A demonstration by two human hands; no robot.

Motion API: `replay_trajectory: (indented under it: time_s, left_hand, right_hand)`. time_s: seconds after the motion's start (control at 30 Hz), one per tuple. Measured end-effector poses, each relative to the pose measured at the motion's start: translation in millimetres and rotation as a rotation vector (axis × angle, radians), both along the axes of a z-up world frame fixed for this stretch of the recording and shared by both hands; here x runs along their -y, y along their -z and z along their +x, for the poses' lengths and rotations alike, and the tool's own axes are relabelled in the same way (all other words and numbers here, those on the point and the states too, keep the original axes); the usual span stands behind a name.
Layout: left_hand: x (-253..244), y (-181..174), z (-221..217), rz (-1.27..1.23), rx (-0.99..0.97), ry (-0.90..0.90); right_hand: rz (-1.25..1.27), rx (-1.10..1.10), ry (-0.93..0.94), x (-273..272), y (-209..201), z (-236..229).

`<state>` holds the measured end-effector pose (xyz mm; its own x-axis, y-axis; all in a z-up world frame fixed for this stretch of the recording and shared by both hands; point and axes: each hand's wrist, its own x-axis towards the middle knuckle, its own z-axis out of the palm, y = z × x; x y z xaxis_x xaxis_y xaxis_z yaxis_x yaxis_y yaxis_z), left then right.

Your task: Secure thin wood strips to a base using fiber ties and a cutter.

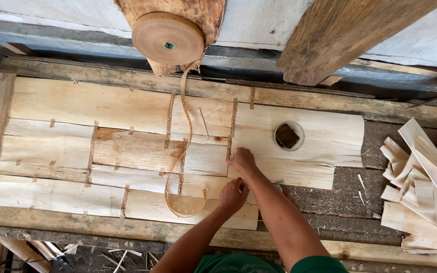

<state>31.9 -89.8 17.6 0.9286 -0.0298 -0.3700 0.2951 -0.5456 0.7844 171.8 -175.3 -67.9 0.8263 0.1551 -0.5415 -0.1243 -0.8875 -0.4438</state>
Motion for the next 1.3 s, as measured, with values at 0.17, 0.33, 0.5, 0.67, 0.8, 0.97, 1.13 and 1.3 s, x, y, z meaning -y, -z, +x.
replay_trajectory:
  time_s: [0.17, 0.33, 0.5, 0.67, 0.8, 0.97, 1.13, 1.3]
  left_hand:
    - [-29.8, 26.3, -12.6, -0.171, -0.005, -0.189]
    - [-55.9, 39.9, -21.2, -0.261, -0.025, -0.432]
    - [-70.3, 37.9, -20.0, -0.325, -0.091, -0.588]
    - [-77.8, 40.2, -20.2, -0.422, -0.015, -0.622]
    - [-79.5, 29.5, -23.0, -0.413, -0.012, -0.608]
    - [-67.7, 27.1, -20.1, -0.481, 0.049, -0.546]
    - [-36.0, -14.9, -15.5, -0.277, -0.067, -0.359]
    - [1.3, -13.7, -22.0, -0.219, -0.001, -0.205]
  right_hand:
    - [0.106, 0.050, 0.045, 2.0, -15.0, -9.0]
    - [0.161, 0.220, -0.005, 0.6, -24.6, -19.2]
    - [0.169, 0.370, -0.022, -1.8, -35.9, -34.6]
    - [0.290, 0.518, -0.033, 8.9, -34.8, -53.3]
    - [0.385, 0.466, 0.029, 18.6, -51.8, -67.5]
    - [0.561, 0.330, 0.030, 30.8, -51.3, -85.0]
    - [0.700, -0.032, 0.096, 45.0, -77.4, -107.7]
    - [0.745, 0.063, 0.200, 79.0, -75.1, -123.6]
